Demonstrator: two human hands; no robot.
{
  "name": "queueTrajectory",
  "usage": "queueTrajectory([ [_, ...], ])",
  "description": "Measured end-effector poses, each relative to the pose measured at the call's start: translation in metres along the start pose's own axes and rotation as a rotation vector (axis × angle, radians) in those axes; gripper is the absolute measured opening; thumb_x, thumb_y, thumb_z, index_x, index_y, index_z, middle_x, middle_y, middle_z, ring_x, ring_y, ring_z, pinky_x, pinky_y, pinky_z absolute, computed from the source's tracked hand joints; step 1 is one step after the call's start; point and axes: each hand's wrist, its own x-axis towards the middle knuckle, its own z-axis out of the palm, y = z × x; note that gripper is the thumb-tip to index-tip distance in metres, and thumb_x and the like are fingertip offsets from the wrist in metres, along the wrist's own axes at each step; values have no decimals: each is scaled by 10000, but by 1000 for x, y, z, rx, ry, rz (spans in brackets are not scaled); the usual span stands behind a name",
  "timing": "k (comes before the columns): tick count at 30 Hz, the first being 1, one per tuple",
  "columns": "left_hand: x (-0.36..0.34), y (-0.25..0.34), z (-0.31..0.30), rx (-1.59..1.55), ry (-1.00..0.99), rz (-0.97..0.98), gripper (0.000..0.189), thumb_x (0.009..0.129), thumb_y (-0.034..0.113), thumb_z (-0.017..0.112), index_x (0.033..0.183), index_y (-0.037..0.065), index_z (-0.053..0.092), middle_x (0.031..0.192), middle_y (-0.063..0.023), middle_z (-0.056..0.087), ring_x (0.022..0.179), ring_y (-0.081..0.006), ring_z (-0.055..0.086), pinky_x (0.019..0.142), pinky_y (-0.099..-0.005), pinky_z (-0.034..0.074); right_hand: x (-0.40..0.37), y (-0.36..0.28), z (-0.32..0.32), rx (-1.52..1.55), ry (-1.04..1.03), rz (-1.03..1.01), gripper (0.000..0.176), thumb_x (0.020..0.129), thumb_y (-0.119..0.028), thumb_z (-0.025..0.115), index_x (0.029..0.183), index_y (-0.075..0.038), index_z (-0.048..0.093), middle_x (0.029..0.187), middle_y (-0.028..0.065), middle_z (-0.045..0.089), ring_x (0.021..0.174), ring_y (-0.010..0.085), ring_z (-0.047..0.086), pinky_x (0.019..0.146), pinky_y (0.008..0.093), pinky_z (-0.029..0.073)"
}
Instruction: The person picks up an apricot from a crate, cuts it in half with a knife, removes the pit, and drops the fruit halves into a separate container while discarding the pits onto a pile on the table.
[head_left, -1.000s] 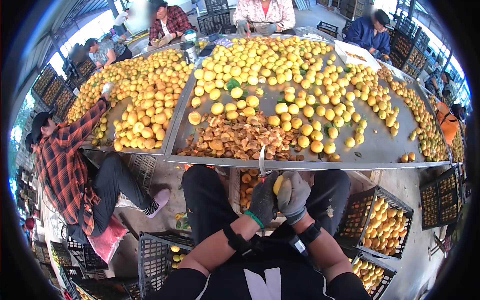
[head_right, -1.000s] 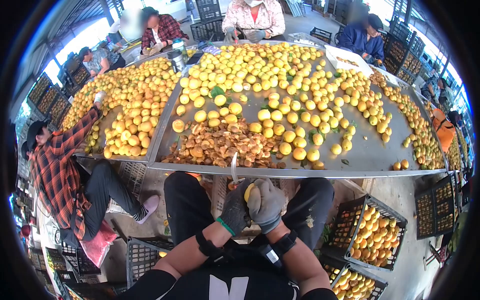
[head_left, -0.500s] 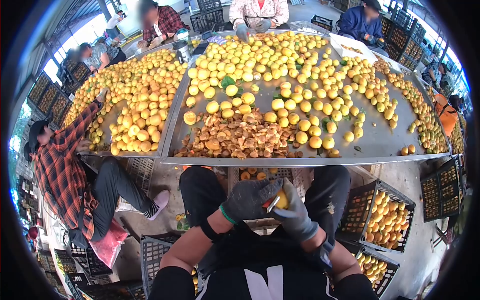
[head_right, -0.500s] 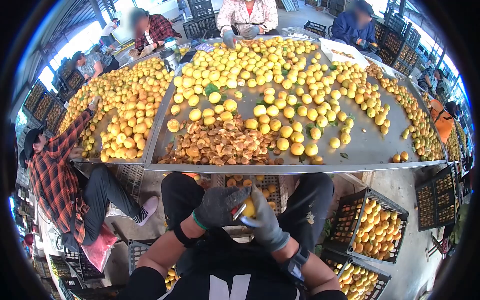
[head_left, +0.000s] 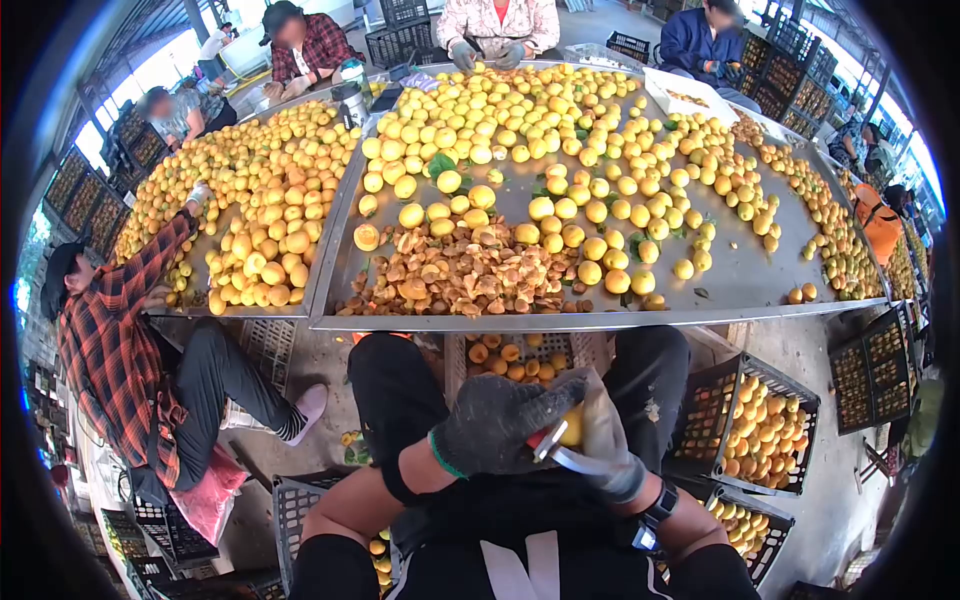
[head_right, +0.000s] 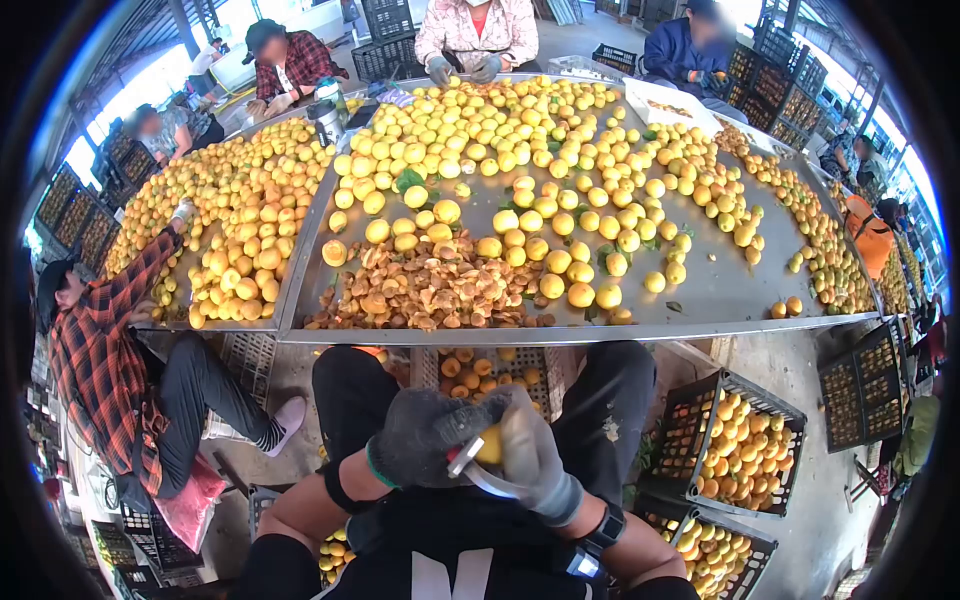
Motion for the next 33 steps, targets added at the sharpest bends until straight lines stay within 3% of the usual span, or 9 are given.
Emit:
queueTrajectory([
  [5,4,4,-7,47,18,8,603,650,386,728,1169,102,610,762,-63,613,593,-280,586,528,-388,455,12,-33,0,312,133,76,322,956,-248,482,1162,-2,465,1002,43,536,901,133,533,811,266,446],
  [9,-6,-3,-10,111,-71,37,630,666,405,718,1201,97,590,821,-65,623,671,-292,602,598,-421,473,17,-25,3,1073,100,590,228,860,-193,614,944,-25,485,848,36,467,761,141,478,719,266,418],
  [11,-6,-7,0,86,-24,11,611,679,411,718,1186,91,598,865,-73,633,707,-298,609,620,-426,475,14,-4,4,48,146,-122,299,765,-182,697,900,-19,486,834,52,460,758,150,477,698,269,416],
  [15,-9,-11,31,50,229,-29,568,648,394,759,1105,77,645,883,-61,645,730,-284,616,650,-410,464,19,-6,21,-211,443,-124,259,793,-142,676,907,9,499,806,55,451,680,162,465,655,290,429],
  [21,-9,4,57,-455,347,-397,313,833,175,620,1103,17,624,900,-134,665,735,-254,643,636,-324,494,26,2,30,405,533,260,264,966,-146,386,775,5,487,663,43,461,659,78,450,553,264,376],
  [24,-13,10,68,-795,403,-947,229,878,173,572,1017,5,640,780,-50,621,739,-109,602,680,-254,485,31,15,33,326,578,123,180,888,-145,496,781,-5,534,653,72,513,519,149,492,494,304,386],
  [27,-17,-8,101,-1400,784,-1003,205,877,173,566,989,10,617,743,-43,607,724,-134,602,716,-274,488,40,24,27,-205,509,-318,138,800,-146,617,784,-28,547,660,107,528,505,246,534,467,334,401],
  [28,-40,-25,128,-841,538,-659,193,874,166,563,1002,23,587,814,-76,629,788,-197,626,776,-314,490,44,15,25,-354,416,-359,202,718,-172,710,787,-53,561,668,129,531,531,310,551,463,347,421],
  [33,-63,-71,158,-380,304,-695,226,871,170,558,1050,32,571,942,-101,638,882,-269,629,791,-368,486,57,57,33,-152,327,-225,150,789,-125,676,802,-36,556,657,81,534,586,197,571,534,298,446],
])
